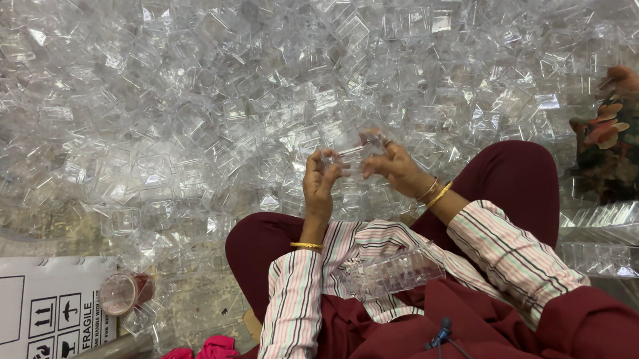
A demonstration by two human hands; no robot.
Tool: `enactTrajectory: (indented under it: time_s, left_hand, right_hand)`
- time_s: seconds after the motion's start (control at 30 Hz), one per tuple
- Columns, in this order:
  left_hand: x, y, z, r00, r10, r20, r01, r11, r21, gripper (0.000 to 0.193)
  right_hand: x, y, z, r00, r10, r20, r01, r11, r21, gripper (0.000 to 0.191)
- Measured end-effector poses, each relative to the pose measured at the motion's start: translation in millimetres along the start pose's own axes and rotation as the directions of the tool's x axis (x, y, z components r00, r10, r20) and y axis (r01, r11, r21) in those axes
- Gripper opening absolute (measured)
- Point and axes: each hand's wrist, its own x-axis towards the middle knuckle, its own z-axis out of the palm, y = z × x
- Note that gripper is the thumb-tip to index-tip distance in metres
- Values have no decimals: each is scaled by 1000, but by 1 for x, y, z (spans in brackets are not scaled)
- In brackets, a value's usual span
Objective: The person sits on the floor among large piles of clear plastic containers and stacks them one at a time into tall columns on their lap. They then wrap a completed stack with clear plastic film and set it aside before resuming stacking.
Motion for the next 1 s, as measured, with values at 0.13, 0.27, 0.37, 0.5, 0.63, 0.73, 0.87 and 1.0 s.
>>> enactTrajectory:
  time_s: [0.13,0.27,0.37,0.5,0.63,0.73,0.87,1.0]
  left_hand:
    - [5,15,-8,982,39,-186,-49,998,-50,36]
    - [7,36,-23,937,149,-316,-151,988,18,39]
    - [1,38,-18,972,169,-163,-127,962,242,43]
    - [-3,33,-9,978,190,-90,-149,928,342,47]
    - [2,32,-19,940,205,-273,-144,963,228,46]
    - [4,29,-27,923,194,-332,-151,977,152,46]
    - [3,24,-26,929,167,-331,-134,984,121,47]
    - [3,27,-22,913,155,-377,-120,986,113,44]
  right_hand:
    - [1,-24,-17,990,-65,-123,95,962,257,63]
    - [-2,-42,-8,988,-155,-7,144,930,-339,57]
    - [-6,-34,12,984,180,-10,-146,768,-624,75]
    - [-10,-24,12,979,171,112,-88,848,-522,66]
    - [-9,-21,-12,982,123,141,-91,973,-213,62]
    - [-6,-16,-21,980,79,181,-84,996,21,54]
    - [-5,-11,-23,973,73,218,-137,946,293,58]
    - [-8,-12,-28,974,18,225,-102,923,371,59]
